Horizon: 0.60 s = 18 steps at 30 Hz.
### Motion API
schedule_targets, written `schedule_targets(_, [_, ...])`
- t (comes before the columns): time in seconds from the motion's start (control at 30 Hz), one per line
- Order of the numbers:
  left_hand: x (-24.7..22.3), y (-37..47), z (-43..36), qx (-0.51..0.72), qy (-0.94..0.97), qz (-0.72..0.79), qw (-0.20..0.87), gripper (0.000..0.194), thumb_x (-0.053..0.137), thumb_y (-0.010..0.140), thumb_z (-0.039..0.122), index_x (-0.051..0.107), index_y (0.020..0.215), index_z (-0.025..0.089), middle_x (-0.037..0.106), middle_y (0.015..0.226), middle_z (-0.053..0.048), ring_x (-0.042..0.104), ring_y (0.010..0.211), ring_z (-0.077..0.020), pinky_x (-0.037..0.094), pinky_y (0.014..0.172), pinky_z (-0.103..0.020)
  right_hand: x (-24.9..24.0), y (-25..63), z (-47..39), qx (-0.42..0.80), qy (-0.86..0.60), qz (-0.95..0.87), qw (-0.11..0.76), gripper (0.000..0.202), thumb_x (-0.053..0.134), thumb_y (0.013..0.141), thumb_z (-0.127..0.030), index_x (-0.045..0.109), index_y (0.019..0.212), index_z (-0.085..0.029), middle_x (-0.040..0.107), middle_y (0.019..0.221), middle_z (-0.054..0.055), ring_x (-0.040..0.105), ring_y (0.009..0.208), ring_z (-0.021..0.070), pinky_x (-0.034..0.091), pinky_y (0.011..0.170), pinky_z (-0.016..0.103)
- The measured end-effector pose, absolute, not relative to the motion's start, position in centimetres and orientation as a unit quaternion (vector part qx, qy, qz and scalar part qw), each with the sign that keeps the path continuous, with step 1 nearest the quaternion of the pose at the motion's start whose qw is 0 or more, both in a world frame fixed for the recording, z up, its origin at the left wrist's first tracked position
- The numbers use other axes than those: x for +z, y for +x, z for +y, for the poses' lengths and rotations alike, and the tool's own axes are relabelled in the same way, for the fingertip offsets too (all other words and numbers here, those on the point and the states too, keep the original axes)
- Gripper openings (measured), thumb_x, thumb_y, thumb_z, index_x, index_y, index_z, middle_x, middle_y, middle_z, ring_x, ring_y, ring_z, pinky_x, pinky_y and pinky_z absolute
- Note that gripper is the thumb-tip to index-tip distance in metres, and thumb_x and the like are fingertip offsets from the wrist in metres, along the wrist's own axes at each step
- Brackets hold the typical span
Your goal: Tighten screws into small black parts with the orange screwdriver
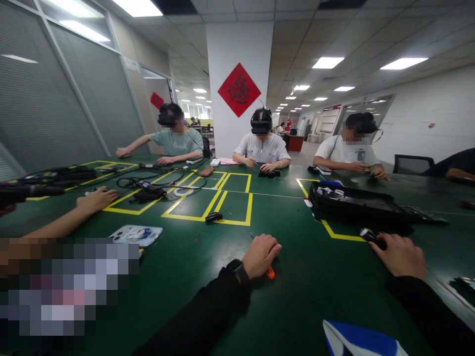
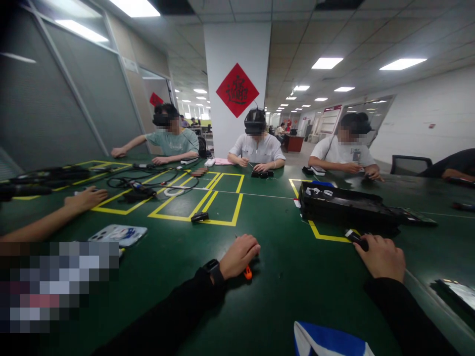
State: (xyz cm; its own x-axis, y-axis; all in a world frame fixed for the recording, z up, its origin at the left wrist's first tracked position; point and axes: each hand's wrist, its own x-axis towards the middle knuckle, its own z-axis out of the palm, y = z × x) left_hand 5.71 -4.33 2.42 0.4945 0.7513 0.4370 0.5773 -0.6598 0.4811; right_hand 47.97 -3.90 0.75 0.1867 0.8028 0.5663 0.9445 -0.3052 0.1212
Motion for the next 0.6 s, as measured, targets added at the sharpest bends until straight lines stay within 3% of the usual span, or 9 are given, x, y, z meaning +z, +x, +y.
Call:
schedule_targets(0.23, [2.7, 1.3, -1.4, 0.413, 0.754, 0.505, 0.071, 0.023, 0.035, 0.085, 0.033, 0.051, 0.079, 0.018, 0.052, 0.081, -0.005, 0.046, 0.081, -0.0178, 0.034, 0.077, -0.032, 2.5, 45.7, -5.0, -0.3, -0.744, -0.545, 0.245, 0.045, 0.039, 0.075, -0.044, 0.047, 0.11, -0.017, 0.051, 0.104, 0.02, 0.044, 0.097, 0.0361, 0.031, 0.072, 0.044])
schedule_targets(0.37, [2.1, -4.5, 1.2, 0.406, 0.699, 0.588, 0.017, 0.014, 0.047, 0.078, 0.028, 0.053, 0.085, 0.018, 0.052, 0.088, -0.006, 0.047, 0.088, -0.0208, 0.035, 0.081, -0.035, 4.4, 42.7, -5.3, -0.235, -0.734, -0.551, 0.32, 0.054, 0.044, 0.073, -0.046, 0.038, 0.118, -0.017, 0.048, 0.111, 0.017, 0.045, 0.099, 0.0321, 0.036, 0.077, 0.041])
schedule_targets(0.47, [1.5, -8.7, 2.4, 0.394, 0.64, 0.658, -0.049, 0.038, 0.058, 0.07, 0.031, 0.049, 0.105, 0.019, 0.049, 0.106, -0.009, 0.043, 0.101, -0.0264, 0.034, 0.085, -0.039, 6.6, 38.2, -6.0, -0.103, -0.7, -0.615, 0.349, 0.053, 0.047, 0.073, -0.047, 0.039, 0.117, -0.018, 0.05, 0.109, 0.013, 0.052, 0.089, 0.0254, 0.041, 0.073, 0.036])
schedule_targets(0.53, [1.1, -10.7, 3.0, 0.38, 0.643, 0.663, -0.057, 0.054, 0.064, 0.064, 0.032, 0.045, 0.113, 0.02, 0.046, 0.116, -0.01, 0.04, 0.108, -0.0284, 0.032, 0.089, -0.04, 8.2, 33.9, -7.1, 0.029, -0.646, -0.707, 0.287, 0.04, 0.044, 0.076, -0.047, 0.049, 0.105, -0.019, 0.057, 0.095, 0.009, 0.055, 0.082, 0.022, 0.043, 0.07, 0.033])
schedule_targets(0.6, [0.7, -11.8, 3.6, 0.37, 0.659, 0.655, -0.016, 0.058, 0.067, 0.061, 0.031, 0.046, 0.113, 0.02, 0.05, 0.113, -0.01, 0.044, 0.106, -0.0276, 0.034, 0.089, -0.039, 9.4, 29.0, -8.5, 0.107, -0.59, -0.769, 0.221, 0.034, 0.042, 0.079, -0.049, 0.054, 0.096, -0.022, 0.06, 0.085, 0.005, 0.056, 0.074, 0.0192, 0.043, 0.064, 0.03])
